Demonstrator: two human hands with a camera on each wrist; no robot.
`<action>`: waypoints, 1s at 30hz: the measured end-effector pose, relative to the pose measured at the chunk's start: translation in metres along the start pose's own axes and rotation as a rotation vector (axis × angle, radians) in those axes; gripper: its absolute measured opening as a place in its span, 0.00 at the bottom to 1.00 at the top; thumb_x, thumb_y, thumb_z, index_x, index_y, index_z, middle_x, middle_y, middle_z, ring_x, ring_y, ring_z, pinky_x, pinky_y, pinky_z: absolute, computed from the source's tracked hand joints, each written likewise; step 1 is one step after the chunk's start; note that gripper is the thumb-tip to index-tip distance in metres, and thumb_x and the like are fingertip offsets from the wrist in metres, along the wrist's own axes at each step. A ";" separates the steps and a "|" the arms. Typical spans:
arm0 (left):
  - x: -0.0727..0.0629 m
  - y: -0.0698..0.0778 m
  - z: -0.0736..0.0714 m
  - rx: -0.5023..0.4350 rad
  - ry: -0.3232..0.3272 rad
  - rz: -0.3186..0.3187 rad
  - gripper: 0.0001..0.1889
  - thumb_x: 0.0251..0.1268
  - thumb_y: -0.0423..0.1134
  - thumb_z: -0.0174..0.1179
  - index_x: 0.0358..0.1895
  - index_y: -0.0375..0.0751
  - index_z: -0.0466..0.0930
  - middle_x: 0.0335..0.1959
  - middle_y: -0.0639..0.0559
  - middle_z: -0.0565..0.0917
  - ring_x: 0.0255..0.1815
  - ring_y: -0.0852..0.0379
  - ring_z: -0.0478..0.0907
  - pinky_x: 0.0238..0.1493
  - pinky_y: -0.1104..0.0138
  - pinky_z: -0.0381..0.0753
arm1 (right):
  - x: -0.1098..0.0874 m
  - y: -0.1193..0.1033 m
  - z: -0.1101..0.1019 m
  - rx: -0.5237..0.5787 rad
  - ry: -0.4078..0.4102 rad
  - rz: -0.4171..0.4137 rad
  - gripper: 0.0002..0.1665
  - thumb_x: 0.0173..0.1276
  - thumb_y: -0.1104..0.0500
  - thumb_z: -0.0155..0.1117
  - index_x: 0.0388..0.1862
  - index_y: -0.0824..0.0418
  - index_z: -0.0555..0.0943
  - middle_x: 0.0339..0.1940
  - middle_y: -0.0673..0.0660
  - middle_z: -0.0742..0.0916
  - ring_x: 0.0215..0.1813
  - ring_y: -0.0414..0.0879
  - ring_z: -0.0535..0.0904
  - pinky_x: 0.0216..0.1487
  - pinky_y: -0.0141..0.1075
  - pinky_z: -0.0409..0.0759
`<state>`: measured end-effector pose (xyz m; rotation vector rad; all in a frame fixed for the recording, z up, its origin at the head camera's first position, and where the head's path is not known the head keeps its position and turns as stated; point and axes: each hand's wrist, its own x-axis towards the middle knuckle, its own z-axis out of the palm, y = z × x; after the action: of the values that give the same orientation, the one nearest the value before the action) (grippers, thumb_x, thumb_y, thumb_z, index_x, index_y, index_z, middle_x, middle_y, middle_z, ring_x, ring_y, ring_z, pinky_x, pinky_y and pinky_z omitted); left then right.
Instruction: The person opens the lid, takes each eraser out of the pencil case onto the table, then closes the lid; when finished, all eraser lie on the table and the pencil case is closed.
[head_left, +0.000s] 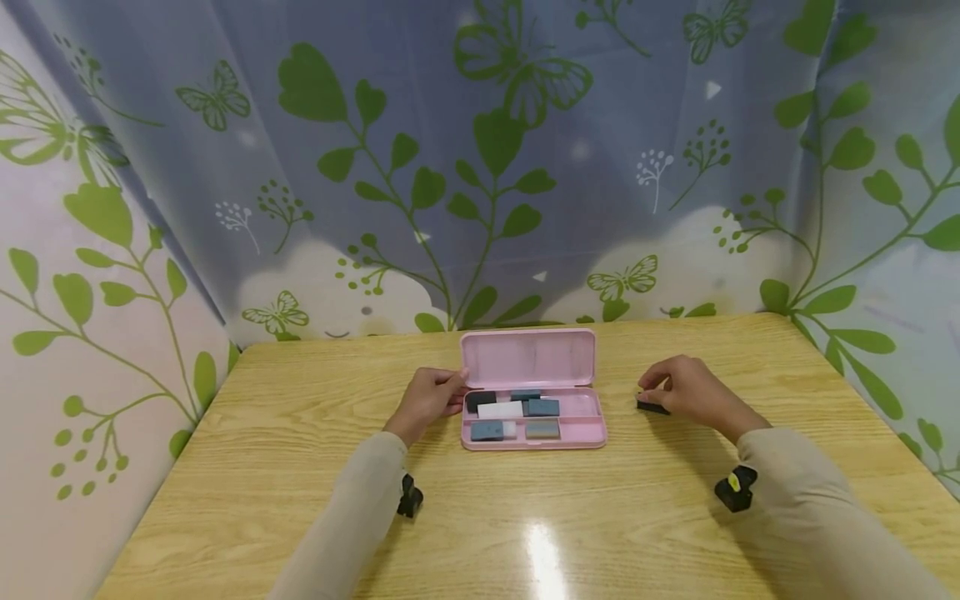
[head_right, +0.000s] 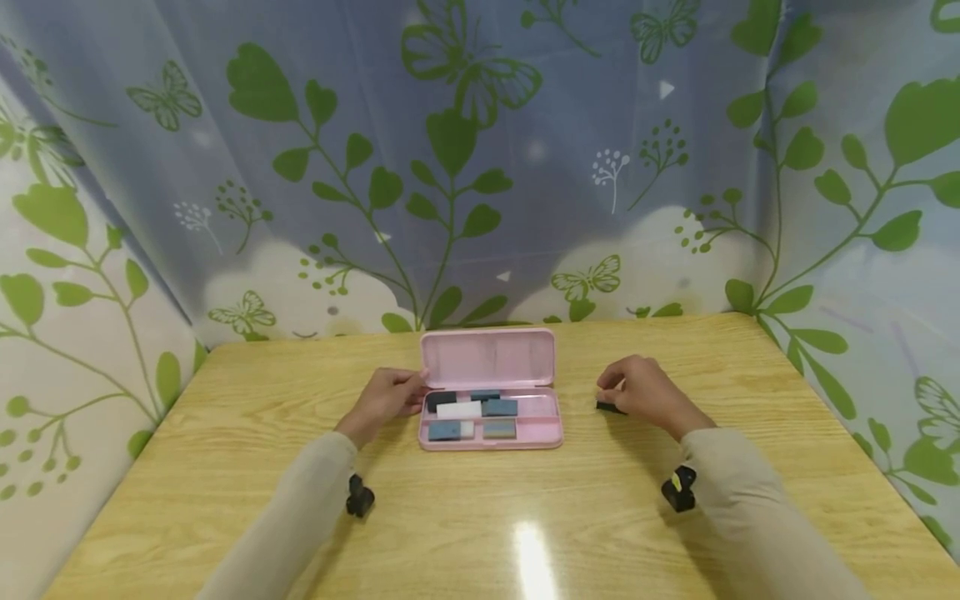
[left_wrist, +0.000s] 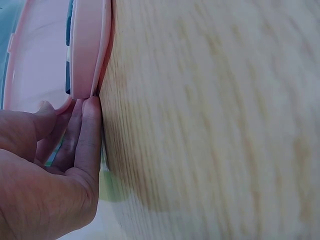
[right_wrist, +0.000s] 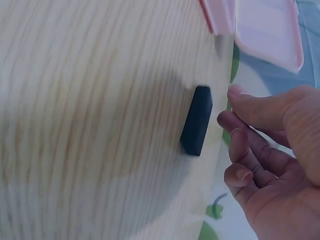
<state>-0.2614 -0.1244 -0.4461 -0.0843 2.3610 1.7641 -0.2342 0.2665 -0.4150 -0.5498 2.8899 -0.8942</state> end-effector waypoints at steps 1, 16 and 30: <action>0.000 0.000 0.000 0.001 0.000 -0.001 0.18 0.77 0.44 0.58 0.53 0.30 0.86 0.38 0.43 0.87 0.31 0.61 0.82 0.36 0.69 0.87 | 0.001 -0.003 0.001 0.005 -0.003 -0.004 0.10 0.69 0.63 0.70 0.43 0.71 0.87 0.36 0.58 0.89 0.33 0.45 0.82 0.32 0.39 0.82; -0.001 0.001 -0.001 0.007 0.001 -0.011 0.17 0.78 0.43 0.58 0.53 0.31 0.86 0.38 0.44 0.86 0.31 0.60 0.81 0.37 0.69 0.87 | 0.022 -0.041 0.026 0.031 -0.047 -0.155 0.05 0.66 0.67 0.71 0.39 0.68 0.88 0.33 0.54 0.89 0.30 0.41 0.79 0.33 0.36 0.80; 0.000 0.001 -0.001 0.008 -0.001 -0.019 0.17 0.78 0.43 0.58 0.52 0.31 0.86 0.38 0.44 0.86 0.31 0.60 0.81 0.37 0.70 0.87 | 0.040 -0.070 0.053 0.029 -0.064 -0.167 0.05 0.67 0.67 0.71 0.40 0.69 0.88 0.35 0.56 0.90 0.38 0.46 0.85 0.41 0.42 0.86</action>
<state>-0.2613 -0.1246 -0.4445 -0.1039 2.3592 1.7454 -0.2405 0.1704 -0.4178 -0.8113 2.8014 -0.9191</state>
